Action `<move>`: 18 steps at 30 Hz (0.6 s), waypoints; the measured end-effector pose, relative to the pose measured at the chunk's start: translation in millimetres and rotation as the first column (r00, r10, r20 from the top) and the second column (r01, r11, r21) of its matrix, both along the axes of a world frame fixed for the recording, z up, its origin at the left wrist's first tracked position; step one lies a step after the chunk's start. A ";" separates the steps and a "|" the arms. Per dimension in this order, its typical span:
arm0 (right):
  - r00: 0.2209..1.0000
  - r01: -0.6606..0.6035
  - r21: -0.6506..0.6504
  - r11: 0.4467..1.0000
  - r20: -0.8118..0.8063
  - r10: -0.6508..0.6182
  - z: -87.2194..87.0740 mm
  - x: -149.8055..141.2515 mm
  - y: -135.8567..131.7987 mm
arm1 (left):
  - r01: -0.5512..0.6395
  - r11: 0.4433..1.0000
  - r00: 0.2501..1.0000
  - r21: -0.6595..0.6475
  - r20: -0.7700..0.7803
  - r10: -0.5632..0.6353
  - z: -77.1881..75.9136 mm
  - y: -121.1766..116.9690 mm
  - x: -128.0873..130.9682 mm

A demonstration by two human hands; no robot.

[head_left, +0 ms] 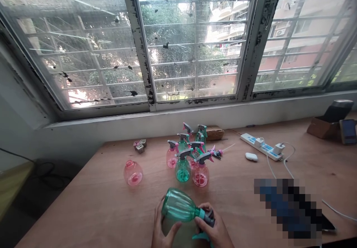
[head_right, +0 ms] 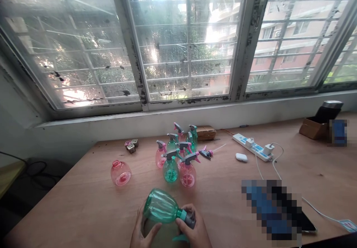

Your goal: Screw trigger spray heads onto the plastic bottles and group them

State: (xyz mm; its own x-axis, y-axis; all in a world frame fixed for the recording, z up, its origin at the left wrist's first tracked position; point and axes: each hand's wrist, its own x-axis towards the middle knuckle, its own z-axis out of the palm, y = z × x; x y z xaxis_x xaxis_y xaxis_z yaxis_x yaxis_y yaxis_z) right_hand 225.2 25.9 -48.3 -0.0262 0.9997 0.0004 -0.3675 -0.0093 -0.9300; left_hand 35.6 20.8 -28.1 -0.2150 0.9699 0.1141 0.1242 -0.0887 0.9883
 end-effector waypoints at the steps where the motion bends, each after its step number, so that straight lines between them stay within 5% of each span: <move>1: 1.000 -0.007 -0.007 1.000 0.000 0.007 -0.6 0.7 0.6 | 0.015 1.000 1.000 0.015 -0.007 -0.014 -0.8 0.2 -0.7; 7: 1.000 -0.022 0.013 1.000 0.012 0.022 -7.5 0.0 3.1 | -0.063 0.991 0.998 0.119 0.031 0.060 -13.7 4.9 1.1; 12: 1.000 0.000 0.000 1.000 0.016 0.000 -8.7 -4.3 3.1 | -0.112 0.993 0.988 0.046 0.112 0.106 -19.7 9.9 -1.1; 18: 0.999 0.051 -0.012 0.999 -0.009 -0.051 -10.5 -7.9 4.5 | -0.035 0.999 0.980 0.001 0.194 0.034 -20.9 7.8 -4.7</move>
State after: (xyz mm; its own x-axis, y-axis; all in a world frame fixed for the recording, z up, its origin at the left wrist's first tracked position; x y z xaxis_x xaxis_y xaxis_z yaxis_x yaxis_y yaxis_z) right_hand 217.3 30.4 -58.8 0.0252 0.9996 -0.0112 -0.3767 -0.0009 -0.9264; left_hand 30.9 28.6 -49.0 -0.2667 0.9612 0.0710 -0.0670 -0.0920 0.9935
